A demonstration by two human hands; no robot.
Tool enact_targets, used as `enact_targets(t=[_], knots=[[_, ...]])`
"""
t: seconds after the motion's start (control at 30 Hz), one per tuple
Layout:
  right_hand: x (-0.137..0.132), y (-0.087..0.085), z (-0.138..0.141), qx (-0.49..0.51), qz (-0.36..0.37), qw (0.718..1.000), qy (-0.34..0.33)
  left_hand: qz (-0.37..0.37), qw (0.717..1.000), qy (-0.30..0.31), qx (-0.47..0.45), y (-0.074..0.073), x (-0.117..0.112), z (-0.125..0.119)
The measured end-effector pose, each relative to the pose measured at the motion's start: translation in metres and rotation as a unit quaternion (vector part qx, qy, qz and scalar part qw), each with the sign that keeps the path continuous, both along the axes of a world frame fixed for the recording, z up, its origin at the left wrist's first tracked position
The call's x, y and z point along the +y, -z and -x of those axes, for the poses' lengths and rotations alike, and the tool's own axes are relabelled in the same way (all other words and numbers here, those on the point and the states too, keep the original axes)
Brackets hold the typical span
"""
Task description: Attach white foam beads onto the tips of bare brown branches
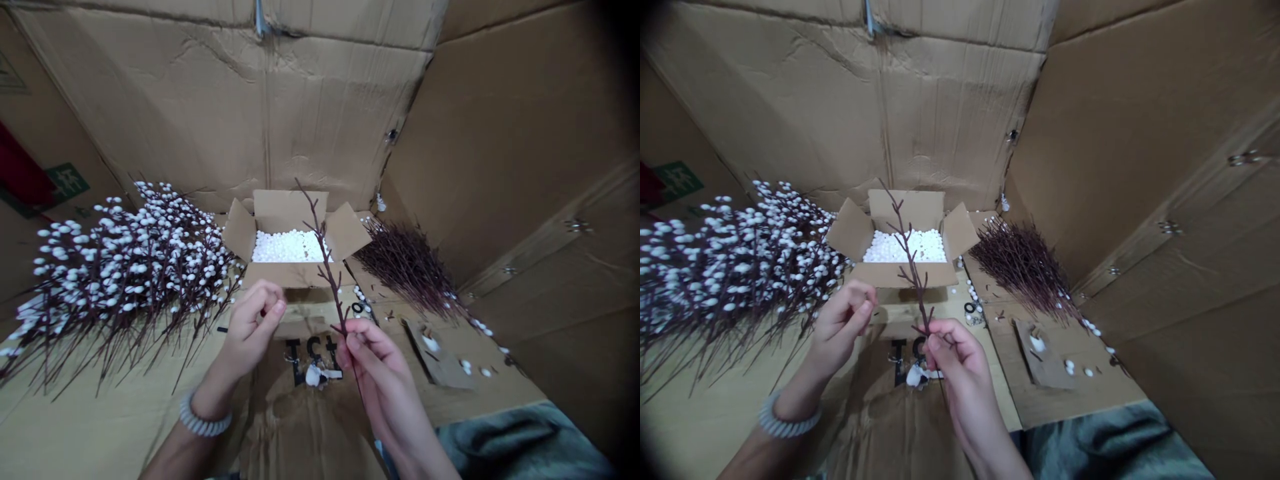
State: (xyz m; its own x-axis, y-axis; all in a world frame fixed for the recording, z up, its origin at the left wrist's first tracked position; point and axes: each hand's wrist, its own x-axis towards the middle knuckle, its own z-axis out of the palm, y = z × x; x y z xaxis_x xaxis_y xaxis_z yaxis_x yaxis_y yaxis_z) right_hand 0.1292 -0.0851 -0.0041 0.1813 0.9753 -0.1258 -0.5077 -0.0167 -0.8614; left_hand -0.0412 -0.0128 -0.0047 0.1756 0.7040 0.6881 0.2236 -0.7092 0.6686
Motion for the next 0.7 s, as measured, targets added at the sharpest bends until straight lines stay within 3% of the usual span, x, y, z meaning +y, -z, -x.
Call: enact_targets(t=[0.27,0.37,0.57,0.7], knots=[[-0.001,0.007,-0.004,0.004,0.012,1.000,0.010,-0.031,0.998,-0.042,0.018,-0.001,0.003,0.001],[-0.001,0.010,-0.005,0.006,0.023,1.000,0.019,0.027,0.999,-0.036,0.008,0.001,0.002,0.000],[-0.001,0.012,-0.002,0.003,0.034,0.999,0.020,0.158,0.986,0.039,-0.028,0.004,0.001,-0.001],[0.000,0.013,-0.001,0.007,0.043,0.999,0.021,0.093,0.994,0.030,0.040,0.002,0.002,0.001]])
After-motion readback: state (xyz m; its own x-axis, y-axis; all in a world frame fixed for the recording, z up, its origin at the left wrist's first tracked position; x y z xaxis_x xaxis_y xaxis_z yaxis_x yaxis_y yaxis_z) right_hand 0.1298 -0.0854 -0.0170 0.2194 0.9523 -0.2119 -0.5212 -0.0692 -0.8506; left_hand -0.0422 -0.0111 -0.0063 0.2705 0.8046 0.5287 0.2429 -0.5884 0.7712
